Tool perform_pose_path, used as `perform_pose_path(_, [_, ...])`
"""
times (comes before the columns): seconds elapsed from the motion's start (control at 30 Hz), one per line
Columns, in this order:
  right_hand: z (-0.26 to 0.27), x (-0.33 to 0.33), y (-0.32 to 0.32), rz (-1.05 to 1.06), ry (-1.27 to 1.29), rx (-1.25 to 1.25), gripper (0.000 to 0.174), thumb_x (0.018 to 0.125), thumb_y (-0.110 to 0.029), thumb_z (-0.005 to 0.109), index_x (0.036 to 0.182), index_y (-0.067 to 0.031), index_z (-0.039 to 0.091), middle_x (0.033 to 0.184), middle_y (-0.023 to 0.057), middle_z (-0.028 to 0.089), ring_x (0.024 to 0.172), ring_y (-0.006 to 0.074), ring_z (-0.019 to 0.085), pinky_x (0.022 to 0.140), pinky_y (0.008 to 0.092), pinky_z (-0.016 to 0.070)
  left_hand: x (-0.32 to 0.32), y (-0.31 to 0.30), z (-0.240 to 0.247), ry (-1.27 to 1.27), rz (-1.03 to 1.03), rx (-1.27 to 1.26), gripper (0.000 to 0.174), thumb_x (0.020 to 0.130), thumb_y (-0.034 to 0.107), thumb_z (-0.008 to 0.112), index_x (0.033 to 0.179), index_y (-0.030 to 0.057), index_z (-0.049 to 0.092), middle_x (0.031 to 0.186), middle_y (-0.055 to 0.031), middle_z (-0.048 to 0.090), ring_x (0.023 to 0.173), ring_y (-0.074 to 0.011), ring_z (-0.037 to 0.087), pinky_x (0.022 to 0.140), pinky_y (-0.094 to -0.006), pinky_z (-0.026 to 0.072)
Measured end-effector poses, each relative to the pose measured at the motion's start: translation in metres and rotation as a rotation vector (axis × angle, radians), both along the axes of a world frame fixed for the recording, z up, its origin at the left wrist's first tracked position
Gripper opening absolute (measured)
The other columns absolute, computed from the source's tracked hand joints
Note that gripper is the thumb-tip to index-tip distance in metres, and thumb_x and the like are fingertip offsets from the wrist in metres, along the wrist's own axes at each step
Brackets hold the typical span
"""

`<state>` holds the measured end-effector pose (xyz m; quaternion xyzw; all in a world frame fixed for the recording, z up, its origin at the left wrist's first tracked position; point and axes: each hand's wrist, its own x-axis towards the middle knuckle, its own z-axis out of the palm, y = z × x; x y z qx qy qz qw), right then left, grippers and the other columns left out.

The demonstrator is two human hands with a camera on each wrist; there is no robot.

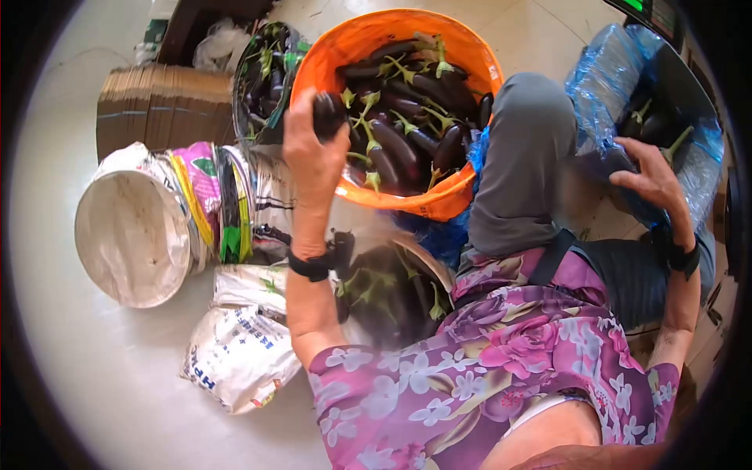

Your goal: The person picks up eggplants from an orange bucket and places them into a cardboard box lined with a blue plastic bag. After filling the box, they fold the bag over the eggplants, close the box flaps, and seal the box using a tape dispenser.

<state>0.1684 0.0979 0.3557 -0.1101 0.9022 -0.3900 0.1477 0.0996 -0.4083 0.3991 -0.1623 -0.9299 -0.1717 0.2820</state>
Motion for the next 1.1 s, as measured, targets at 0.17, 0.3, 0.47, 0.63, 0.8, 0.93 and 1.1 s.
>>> perform_pose_path(0.17, [-0.049, 0.014, 0.022, 0.011, 0.22, 0.295, 0.038, 0.081, -0.011, 0.069, 0.115, 0.0001, 0.057, 0.09, 0.0212, 0.06, 0.087, 0.041, 0.055, 0.08, 0.0452, 0.0442, 0.061, -0.016, -0.071, -0.119, 0.149, -0.109, 0.064, 0.073, 0.008, 0.071, 0.134, 0.0075, 0.05, 0.127, -0.014, 0.055, 0.118, -0.0327, 0.053, 0.098, -0.0463, 0.039])
perform_pose_path(0.3, [-0.042, 0.012, 0.02, -0.023, 0.187, 0.427, 0.035, 0.086, -0.014, 0.064, 0.119, -0.0025, 0.056, 0.094, 0.0216, 0.056, 0.092, 0.039, 0.052, 0.082, 0.0445, 0.0414, 0.083, -0.027, -0.086, -0.117, 0.171, -0.185, 0.066, 0.073, 0.01, 0.072, 0.135, 0.0086, 0.049, 0.127, -0.0123, 0.054, 0.118, -0.0325, 0.053, 0.095, -0.0447, 0.0401])
perform_pose_path(0.47, [-0.036, 0.002, 0.015, 0.051, 0.219, 0.429, 0.022, 0.084, -0.013, 0.062, 0.104, -0.0039, 0.058, 0.085, 0.0229, 0.06, 0.085, 0.0437, 0.054, 0.074, 0.0505, 0.0429, 0.104, -0.023, -0.049, -0.118, 0.164, -0.228, 0.056, 0.078, 0.01, 0.074, 0.13, 0.0042, 0.054, 0.126, -0.0182, 0.058, 0.117, -0.0366, 0.056, 0.098, -0.046, 0.0423])
perform_pose_path(0.63, [-0.002, 0.007, 0.005, -0.08, 0.645, 0.236, 0.063, 0.073, -0.019, 0.076, 0.13, -0.006, 0.055, 0.131, 0.0185, 0.057, 0.123, 0.036, 0.052, 0.103, 0.0431, 0.0441, 0.096, 0.118, 0.039, 0.025, 0.042, 0.293, 0.055, 0.07, -0.002, 0.076, 0.121, 0.0001, 0.057, 0.118, -0.0136, 0.062, 0.108, -0.0283, 0.059, 0.099, -0.0416, 0.0464])
perform_pose_path(0.8, [0.068, 0.045, -0.026, -0.168, 1.203, -0.06, 0.089, 0.069, -0.041, 0.079, 0.139, -0.0005, 0.041, 0.127, 0.0218, 0.054, 0.118, 0.0383, 0.052, 0.098, 0.0478, 0.0427, 0.049, 0.231, 0.083, -0.041, -0.704, 0.535, 0.06, 0.084, 0.024, 0.075, 0.131, -0.0042, 0.05, 0.114, -0.0211, 0.063, 0.097, -0.0306, 0.063, 0.09, -0.0431, 0.0518])
perform_pose_path(0.93, [0.088, 0.085, -0.01, -0.458, 0.961, 0.058, 0.086, 0.064, -0.041, 0.083, 0.128, 0.002, 0.045, 0.107, 0.0213, 0.061, 0.102, 0.0422, 0.06, 0.083, 0.0479, 0.0494, -0.018, 0.348, 0.072, -0.57, -1.154, 0.576, 0.054, 0.086, 0.019, 0.071, 0.13, -0.005, 0.051, 0.113, -0.0204, 0.064, 0.097, -0.0294, 0.063, 0.088, -0.0405, 0.0525])
perform_pose_path(1.1, [0.044, 0.186, 0.007, -1.026, 0.548, -0.275, 0.076, 0.075, -0.038, 0.077, 0.131, 0.0028, 0.046, 0.106, 0.0225, 0.063, 0.1, 0.0366, 0.063, 0.083, 0.0438, 0.0505, -0.017, 0.46, 0.053, -1.189, -1.41, 0.306, 0.044, 0.092, 0.013, 0.064, 0.129, -0.0065, 0.051, 0.112, -0.0187, 0.064, 0.095, -0.0264, 0.064, 0.084, -0.0357, 0.0535])
